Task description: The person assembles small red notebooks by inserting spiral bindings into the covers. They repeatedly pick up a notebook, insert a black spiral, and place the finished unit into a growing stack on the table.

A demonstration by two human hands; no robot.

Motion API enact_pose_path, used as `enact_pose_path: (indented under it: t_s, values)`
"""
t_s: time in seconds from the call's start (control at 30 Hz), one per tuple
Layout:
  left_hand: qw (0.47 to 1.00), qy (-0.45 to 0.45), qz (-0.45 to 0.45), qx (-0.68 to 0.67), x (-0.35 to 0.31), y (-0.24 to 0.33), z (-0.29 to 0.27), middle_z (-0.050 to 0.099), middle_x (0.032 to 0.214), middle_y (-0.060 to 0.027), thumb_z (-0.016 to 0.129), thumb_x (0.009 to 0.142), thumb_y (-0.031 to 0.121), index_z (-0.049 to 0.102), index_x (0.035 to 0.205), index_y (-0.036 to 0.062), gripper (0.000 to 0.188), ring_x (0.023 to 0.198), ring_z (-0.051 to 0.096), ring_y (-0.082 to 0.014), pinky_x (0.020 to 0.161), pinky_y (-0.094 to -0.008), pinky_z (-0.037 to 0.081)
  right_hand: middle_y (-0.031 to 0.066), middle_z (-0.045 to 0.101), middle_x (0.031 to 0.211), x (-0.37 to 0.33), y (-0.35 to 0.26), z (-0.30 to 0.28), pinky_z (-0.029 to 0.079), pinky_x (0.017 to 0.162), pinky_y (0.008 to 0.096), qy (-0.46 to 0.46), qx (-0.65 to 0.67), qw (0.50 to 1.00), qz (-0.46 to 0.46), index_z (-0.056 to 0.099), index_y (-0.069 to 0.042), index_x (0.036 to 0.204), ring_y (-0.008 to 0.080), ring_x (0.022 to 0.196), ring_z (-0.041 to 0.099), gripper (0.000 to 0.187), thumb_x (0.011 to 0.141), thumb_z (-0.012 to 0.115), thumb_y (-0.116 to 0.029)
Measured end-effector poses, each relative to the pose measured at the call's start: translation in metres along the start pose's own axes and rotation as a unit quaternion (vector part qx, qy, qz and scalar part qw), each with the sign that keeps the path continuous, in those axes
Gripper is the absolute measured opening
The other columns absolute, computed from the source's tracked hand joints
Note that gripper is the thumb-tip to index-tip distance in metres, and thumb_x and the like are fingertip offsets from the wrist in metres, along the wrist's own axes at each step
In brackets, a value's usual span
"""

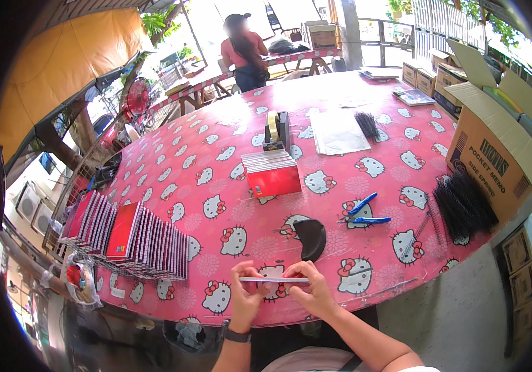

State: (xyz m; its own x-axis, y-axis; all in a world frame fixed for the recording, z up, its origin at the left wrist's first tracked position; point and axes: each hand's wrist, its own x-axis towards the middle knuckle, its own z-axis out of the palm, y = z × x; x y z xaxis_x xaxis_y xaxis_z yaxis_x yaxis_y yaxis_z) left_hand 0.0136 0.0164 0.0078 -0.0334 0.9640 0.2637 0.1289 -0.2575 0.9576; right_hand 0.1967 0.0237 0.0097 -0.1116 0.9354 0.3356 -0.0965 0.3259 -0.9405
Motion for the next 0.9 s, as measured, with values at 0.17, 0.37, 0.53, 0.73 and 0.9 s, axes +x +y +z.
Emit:
enact_pose_path:
  t_s: [0.17, 0.37, 0.53, 0.73, 0.9]
  values:
    - [0.986, 0.073, 0.049, 0.14, -0.006, 0.013, 0.006, 0.054, 0.107, -0.0089, 0.078, 0.073, 0.008, 0.045, 0.122, 0.0037, 0.059, 0.098, 0.053, -0.0201, 0.09, -0.0363, 0.041, 0.0073, 0.057, 0.092, 0.001, -0.004, -0.005, 0.048, 0.073, 0.0282, -0.04, 0.013, 0.997, 0.059, 0.057, -0.002, 0.098, 0.0154, 0.079, 0.057, 0.023, 0.078, 0.069, -0.001]
    - [0.89, 0.002, 0.263, 0.372, 0.003, 0.054, 0.034, 0.064, 0.105, -0.0062, 0.07, 0.079, 0.01, 0.062, 0.111, 0.0084, 0.033, 0.09, 0.06, -0.0225, 0.091, -0.0407, 0.039, 0.0118, 0.055, 0.095, 0.007, 0.0, -0.008, 0.048, 0.079, 0.036, -0.11, -0.094, 0.989, -0.028, 0.054, 0.0, 0.103, 0.0256, 0.092, 0.058, 0.028, 0.08, 0.07, -0.006]
    - [0.903, -0.043, 0.267, 0.334, 0.009, 0.045, 0.036, 0.068, 0.088, -0.0025, 0.07, 0.079, 0.005, 0.07, 0.097, 0.0112, 0.018, 0.076, 0.06, -0.0171, 0.075, -0.0321, 0.038, 0.0095, 0.064, 0.093, 0.033, -0.032, -0.1, 0.049, 0.079, 0.0358, -0.115, -0.255, 0.959, -0.051, 0.067, -0.005, 0.09, 0.0249, 0.092, 0.061, 0.023, 0.074, 0.078, -0.017]
    - [0.903, -0.041, 0.286, 0.317, 0.009, 0.044, 0.039, 0.068, 0.088, -0.0016, 0.071, 0.079, 0.005, 0.07, 0.093, 0.0114, 0.015, 0.076, 0.06, -0.0172, 0.075, -0.0312, 0.038, 0.0137, 0.067, 0.082, 0.028, -0.042, -0.238, 0.051, 0.067, 0.036, 0.336, -0.57, 0.732, 0.159, 0.064, -0.003, 0.088, 0.026, 0.077, 0.067, 0.025, 0.08, 0.072, -0.025]
    - [0.901, -0.049, 0.286, 0.322, 0.011, 0.043, 0.039, 0.067, 0.092, 0.0005, 0.069, 0.077, 0.005, 0.069, 0.096, 0.014, 0.021, 0.078, 0.061, -0.016, 0.076, -0.0322, 0.037, 0.0106, 0.064, 0.09, 0.026, -0.016, -0.247, 0.051, 0.071, 0.036, 0.267, -0.573, 0.763, 0.133, 0.061, -0.004, 0.097, 0.0263, 0.082, 0.065, 0.025, 0.08, 0.072, -0.019]
